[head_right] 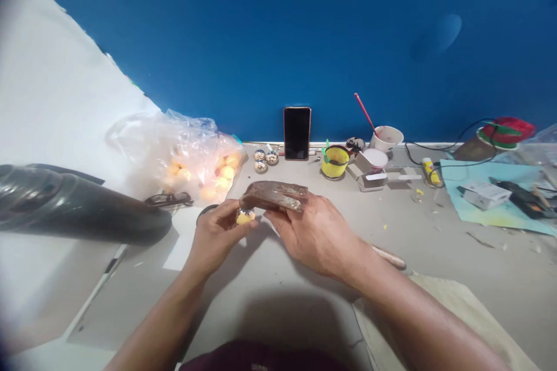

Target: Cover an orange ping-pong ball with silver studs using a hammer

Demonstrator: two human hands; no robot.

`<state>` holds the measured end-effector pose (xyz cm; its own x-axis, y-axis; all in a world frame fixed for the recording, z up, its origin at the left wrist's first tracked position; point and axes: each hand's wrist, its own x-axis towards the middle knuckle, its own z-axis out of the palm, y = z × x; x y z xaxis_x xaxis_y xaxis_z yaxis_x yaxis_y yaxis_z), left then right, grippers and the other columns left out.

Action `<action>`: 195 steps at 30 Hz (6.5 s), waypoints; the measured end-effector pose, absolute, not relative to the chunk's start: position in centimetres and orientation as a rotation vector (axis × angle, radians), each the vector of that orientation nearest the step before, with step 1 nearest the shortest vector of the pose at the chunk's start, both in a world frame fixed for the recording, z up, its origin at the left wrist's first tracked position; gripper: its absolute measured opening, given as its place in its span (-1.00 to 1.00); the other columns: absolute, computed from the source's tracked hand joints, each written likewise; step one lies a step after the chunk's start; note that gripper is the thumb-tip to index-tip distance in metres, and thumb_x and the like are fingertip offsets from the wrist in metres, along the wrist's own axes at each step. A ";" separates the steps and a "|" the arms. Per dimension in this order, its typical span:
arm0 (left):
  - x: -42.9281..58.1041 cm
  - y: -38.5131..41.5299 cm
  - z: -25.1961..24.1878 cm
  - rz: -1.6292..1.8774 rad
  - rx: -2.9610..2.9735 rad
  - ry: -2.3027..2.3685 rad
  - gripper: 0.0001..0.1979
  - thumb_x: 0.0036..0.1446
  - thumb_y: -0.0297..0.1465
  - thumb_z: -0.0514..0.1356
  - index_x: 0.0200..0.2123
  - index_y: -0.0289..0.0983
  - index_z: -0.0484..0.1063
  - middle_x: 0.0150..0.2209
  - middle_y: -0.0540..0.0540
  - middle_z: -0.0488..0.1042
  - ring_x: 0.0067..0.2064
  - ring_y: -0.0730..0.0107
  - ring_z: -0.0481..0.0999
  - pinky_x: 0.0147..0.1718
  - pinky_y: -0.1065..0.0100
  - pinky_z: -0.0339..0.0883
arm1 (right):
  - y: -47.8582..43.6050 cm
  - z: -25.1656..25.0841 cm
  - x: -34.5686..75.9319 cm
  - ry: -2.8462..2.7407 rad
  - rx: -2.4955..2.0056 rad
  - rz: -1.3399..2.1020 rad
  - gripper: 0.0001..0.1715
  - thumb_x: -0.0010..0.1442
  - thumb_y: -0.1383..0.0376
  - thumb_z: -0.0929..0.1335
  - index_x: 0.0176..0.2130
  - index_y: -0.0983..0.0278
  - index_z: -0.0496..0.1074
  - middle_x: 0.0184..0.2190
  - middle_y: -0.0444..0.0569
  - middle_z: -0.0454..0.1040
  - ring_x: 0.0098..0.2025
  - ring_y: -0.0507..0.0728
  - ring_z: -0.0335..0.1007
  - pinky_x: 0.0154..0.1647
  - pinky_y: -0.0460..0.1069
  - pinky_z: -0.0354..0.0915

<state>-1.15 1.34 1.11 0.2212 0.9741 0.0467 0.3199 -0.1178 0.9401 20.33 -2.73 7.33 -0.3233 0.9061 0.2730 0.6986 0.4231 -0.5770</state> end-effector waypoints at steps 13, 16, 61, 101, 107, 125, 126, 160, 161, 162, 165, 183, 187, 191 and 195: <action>-0.8 1.2 1.1 0.870 1.637 1.213 -0.78 0.00 -0.43 0.35 -0.21 -0.21 0.65 -0.26 -0.04 0.54 -0.33 0.37 0.42 -0.33 0.36 0.27 | -2.6 7.6 20.8 -2.146 -1.368 0.632 -0.67 0.36 0.34 0.27 0.01 0.17 0.55 -0.03 -0.01 0.61 -0.04 0.18 0.53 -0.03 0.03 0.37; -1.1 1.6 1.2 0.921 1.617 1.331 -0.67 -0.01 -0.36 0.36 -0.11 -0.22 0.62 -0.26 -0.04 0.55 -0.35 0.38 0.43 -0.33 0.35 0.31 | -2.9 8.2 21.5 -2.240 -1.463 0.662 -0.77 0.25 0.36 0.32 -0.13 0.26 0.55 -0.23 0.01 0.59 -0.25 0.15 0.49 -0.23 -0.01 0.31; 1.9 0.6 0.5 0.544 1.011 1.193 -0.46 -0.22 -0.37 0.46 -0.08 -0.40 0.62 -0.55 0.06 0.42 -0.54 0.56 0.29 -0.53 0.43 0.14 | 0.6 0.9 20.0 -2.547 -2.022 0.283 -0.68 0.37 0.35 0.24 -0.15 0.33 0.58 -0.15 0.21 0.58 -0.11 0.28 0.55 -0.27 0.02 0.35; 0.0 0.2 0.0 0.873 1.696 1.266 -0.67 0.06 -0.39 0.33 -0.05 -0.18 0.59 -0.13 -0.07 0.54 -0.22 0.32 0.53 -0.24 0.31 0.42 | 0.2 1.7 19.9 -1.187 -1.047 1.664 -0.82 -0.01 0.26 0.56 -0.41 0.31 0.57 -0.49 -0.12 0.55 -0.45 0.01 0.37 -0.40 -0.07 0.26; -0.1 -0.1 0.4 0.915 1.828 1.241 -0.69 0.09 -0.45 0.30 -0.05 -0.20 0.58 -0.12 -0.08 0.58 -0.22 0.33 0.54 -0.26 0.34 0.42 | 0.1 1.0 19.4 -1.138 -1.036 1.650 -0.85 -0.03 0.30 0.56 -0.41 0.30 0.60 -0.45 -0.10 0.59 -0.41 0.03 0.42 -0.31 -0.05 0.32; 0.2 -0.4 1.0 0.846 1.775 1.222 -0.70 0.09 -0.44 0.31 -0.07 -0.22 0.59 -0.16 -0.07 0.57 -0.26 0.35 0.53 -0.28 0.33 0.42 | 0.5 0.4 19.9 -1.079 -1.076 1.801 -0.77 -0.13 0.25 0.62 -0.43 0.30 0.64 -0.46 -0.06 0.61 -0.40 0.05 0.44 -0.29 -0.03 0.34; 0.2 -0.4 1.0 0.842 1.774 1.224 -0.71 0.09 -0.44 0.31 -0.07 -0.23 0.59 -0.16 -0.07 0.57 -0.26 0.35 0.53 -0.29 0.33 0.42 | 0.5 0.4 19.9 -1.089 -1.073 1.798 -0.77 -0.13 0.24 0.61 -0.43 0.30 0.64 -0.46 -0.06 0.61 -0.40 0.05 0.44 -0.29 -0.03 0.34; 0.1 -0.6 1.9 0.943 1.746 1.294 -0.66 0.04 -0.44 0.33 -0.06 -0.18 0.59 -0.20 -0.04 0.58 -0.30 0.39 0.52 -0.30 0.34 0.43 | -0.2 2.2 19.4 -1.215 -1.102 1.626 -0.88 0.01 0.31 0.52 -0.40 0.31 0.57 -0.55 -0.16 0.48 -0.53 -0.04 0.21 -0.51 -0.11 0.14; 0.1 -0.6 1.9 0.943 1.743 1.292 -0.66 0.04 -0.45 0.33 -0.06 -0.19 0.59 -0.19 -0.05 0.58 -0.29 0.38 0.53 -0.30 0.34 0.43 | -0.2 2.1 19.3 -1.206 -1.103 1.624 -0.87 0.00 0.30 0.53 -0.40 0.31 0.57 -0.55 -0.16 0.48 -0.53 -0.04 0.21 -0.51 -0.11 0.14; 0.1 -0.7 1.9 0.941 1.742 1.291 -0.67 0.04 -0.45 0.33 -0.07 -0.19 0.59 -0.19 -0.05 0.58 -0.28 0.37 0.53 -0.29 0.34 0.43 | -0.3 2.0 19.3 -1.196 -1.101 1.622 -0.86 -0.01 0.30 0.54 -0.41 0.31 0.57 -0.55 -0.16 0.48 -0.53 -0.04 0.22 -0.50 -0.10 0.15; 0.2 -0.7 1.9 0.933 1.746 1.291 -0.68 0.04 -0.45 0.32 -0.08 -0.19 0.59 -0.18 -0.06 0.58 -0.27 0.36 0.53 -0.30 0.34 0.43 | -0.2 1.6 19.3 -1.162 -1.096 1.634 -0.82 -0.03 0.28 0.57 -0.40 0.30 0.58 -0.53 -0.15 0.52 -0.50 -0.03 0.29 -0.46 -0.09 0.21; 0.6 -1.4 1.6 1.080 2.084 1.302 -0.75 0.16 -0.51 0.23 -0.09 -0.19 0.55 -0.20 -0.08 0.57 -0.27 0.36 0.55 -0.30 0.35 0.44 | -0.1 1.3 19.3 -1.140 -1.084 1.688 -0.74 -0.13 0.21 0.62 -0.44 0.31 0.62 -0.47 -0.08 0.58 -0.41 0.04 0.40 -0.31 -0.04 0.33; 0.4 -1.5 1.6 1.074 2.122 1.325 -0.77 0.19 -0.48 0.23 -0.09 -0.18 0.55 -0.20 -0.08 0.56 -0.29 0.35 0.54 -0.28 0.34 0.44 | -0.5 1.6 18.7 -1.215 -1.125 1.546 -0.85 -0.06 0.26 0.55 -0.46 0.29 0.59 -0.51 -0.11 0.54 -0.45 0.04 0.36 -0.36 -0.05 0.29; 0.1 -1.5 1.9 1.075 2.088 1.336 -0.78 0.18 -0.46 0.25 -0.10 -0.19 0.56 -0.20 -0.09 0.56 -0.30 0.35 0.53 -0.31 0.34 0.43 | -1.2 2.1 18.0 -1.370 -1.201 1.282 -0.93 0.04 0.32 0.47 -0.47 0.26 0.55 -0.50 -0.12 0.56 -0.43 0.06 0.39 -0.35 -0.05 0.28; 0.1 -1.4 2.0 1.057 2.032 1.314 -0.77 0.16 -0.49 0.25 -0.10 -0.21 0.56 -0.23 -0.07 0.54 -0.36 0.42 0.48 -0.38 0.39 0.39 | -1.4 2.3 17.7 -1.452 -1.252 1.148 -0.91 0.08 0.35 0.44 -0.47 0.24 0.54 -0.51 -0.13 0.55 -0.43 0.06 0.39 -0.36 -0.05 0.25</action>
